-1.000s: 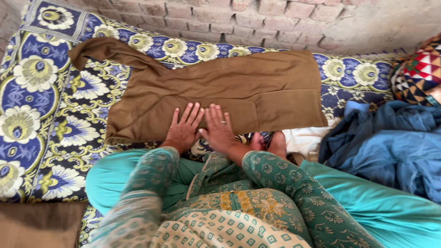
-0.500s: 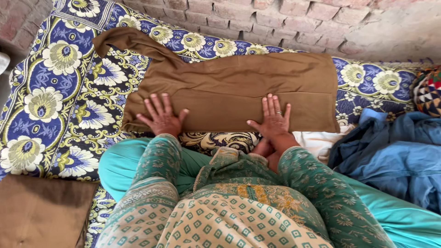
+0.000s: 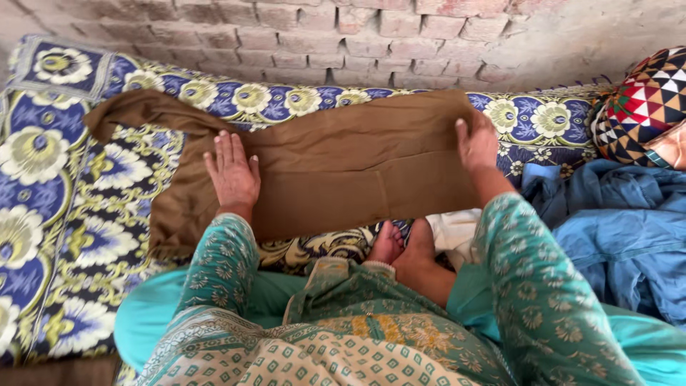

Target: The person folds a brown shirt by smoothing the fabric, folding the sleeves and sides inward, and then folding the entire garment into a rectangle.

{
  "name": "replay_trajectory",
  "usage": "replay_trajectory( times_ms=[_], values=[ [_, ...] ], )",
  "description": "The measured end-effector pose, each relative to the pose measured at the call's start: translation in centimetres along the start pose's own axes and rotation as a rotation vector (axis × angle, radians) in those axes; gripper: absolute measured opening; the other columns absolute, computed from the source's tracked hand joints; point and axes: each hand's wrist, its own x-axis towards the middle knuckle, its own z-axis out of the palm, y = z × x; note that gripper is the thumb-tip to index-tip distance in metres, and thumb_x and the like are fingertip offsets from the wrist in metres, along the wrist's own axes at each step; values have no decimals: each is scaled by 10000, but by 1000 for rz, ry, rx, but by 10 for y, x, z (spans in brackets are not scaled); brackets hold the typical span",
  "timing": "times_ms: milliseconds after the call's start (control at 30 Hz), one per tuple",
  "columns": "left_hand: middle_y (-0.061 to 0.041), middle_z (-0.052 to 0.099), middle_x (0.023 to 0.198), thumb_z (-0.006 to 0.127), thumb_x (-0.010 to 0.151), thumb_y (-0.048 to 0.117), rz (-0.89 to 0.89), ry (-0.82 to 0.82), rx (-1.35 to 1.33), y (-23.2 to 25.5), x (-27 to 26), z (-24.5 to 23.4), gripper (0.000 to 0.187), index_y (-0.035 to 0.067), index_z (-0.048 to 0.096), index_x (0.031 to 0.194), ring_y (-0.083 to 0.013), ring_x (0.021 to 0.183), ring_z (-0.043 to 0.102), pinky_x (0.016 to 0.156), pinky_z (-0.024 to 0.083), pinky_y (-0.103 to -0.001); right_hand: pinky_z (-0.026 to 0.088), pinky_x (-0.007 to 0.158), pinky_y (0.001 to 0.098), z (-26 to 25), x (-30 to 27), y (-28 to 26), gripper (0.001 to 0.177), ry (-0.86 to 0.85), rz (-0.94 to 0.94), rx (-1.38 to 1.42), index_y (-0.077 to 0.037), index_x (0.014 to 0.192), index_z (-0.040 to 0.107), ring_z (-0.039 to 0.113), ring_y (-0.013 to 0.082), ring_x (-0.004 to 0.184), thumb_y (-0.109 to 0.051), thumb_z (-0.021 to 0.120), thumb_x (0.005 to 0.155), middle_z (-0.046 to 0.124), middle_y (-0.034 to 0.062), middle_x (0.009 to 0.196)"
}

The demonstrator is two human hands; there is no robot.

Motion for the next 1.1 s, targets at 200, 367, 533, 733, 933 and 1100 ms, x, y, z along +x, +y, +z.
replay_trajectory(
  times_ms=[200,367,533,733,933,1100],
  values=[
    [-132,517,1569,555,951,146,173,-102,78,-11,65,30,569,42,510,1508,-289,1519,399,1263,135,-588,322,1200,493,36,99,38,639,-74,-238,-65,-3,1516,464,369,462,1449,-237,663,956,473,250,1560],
    [-114,608,1394,523,946,113,165,-289,300,-13,96,30,499,89,564,1443,-292,1347,497,1175,134,-711,234,1100,620,57,130,14,790,-263,-274,-214,-147,1547,409,303,395,1467,-165,695,811,407,145,1599],
    [-110,685,1237,573,986,250,96,-526,401,-18,129,33,303,91,671,1225,-275,1200,601,1048,312,-618,277,1139,601,36,146,-9,728,-520,-236,-468,-340,1470,567,436,352,1405,-226,750,775,461,99,1585],
    [-29,736,1122,752,861,349,-17,-529,149,-31,138,18,200,253,689,1025,-261,1105,661,1044,328,-575,348,1079,561,19,136,-17,442,-453,-419,-469,-253,1181,767,555,335,1309,-244,779,739,649,110,1340],
    [-74,735,1048,759,846,318,4,-462,116,-32,125,30,274,219,686,1090,-279,1057,666,1057,321,-538,535,989,475,18,143,-6,453,-454,-65,-6,-90,1240,661,697,382,1048,-322,727,856,729,202,1121],
    [-60,716,1060,701,907,174,80,-245,-121,-35,119,19,122,198,705,1026,-286,1018,673,1025,374,-495,482,928,495,6,153,-12,558,-499,-311,-246,-106,1255,698,658,415,1043,-248,855,739,721,212,1114]
  ],
)
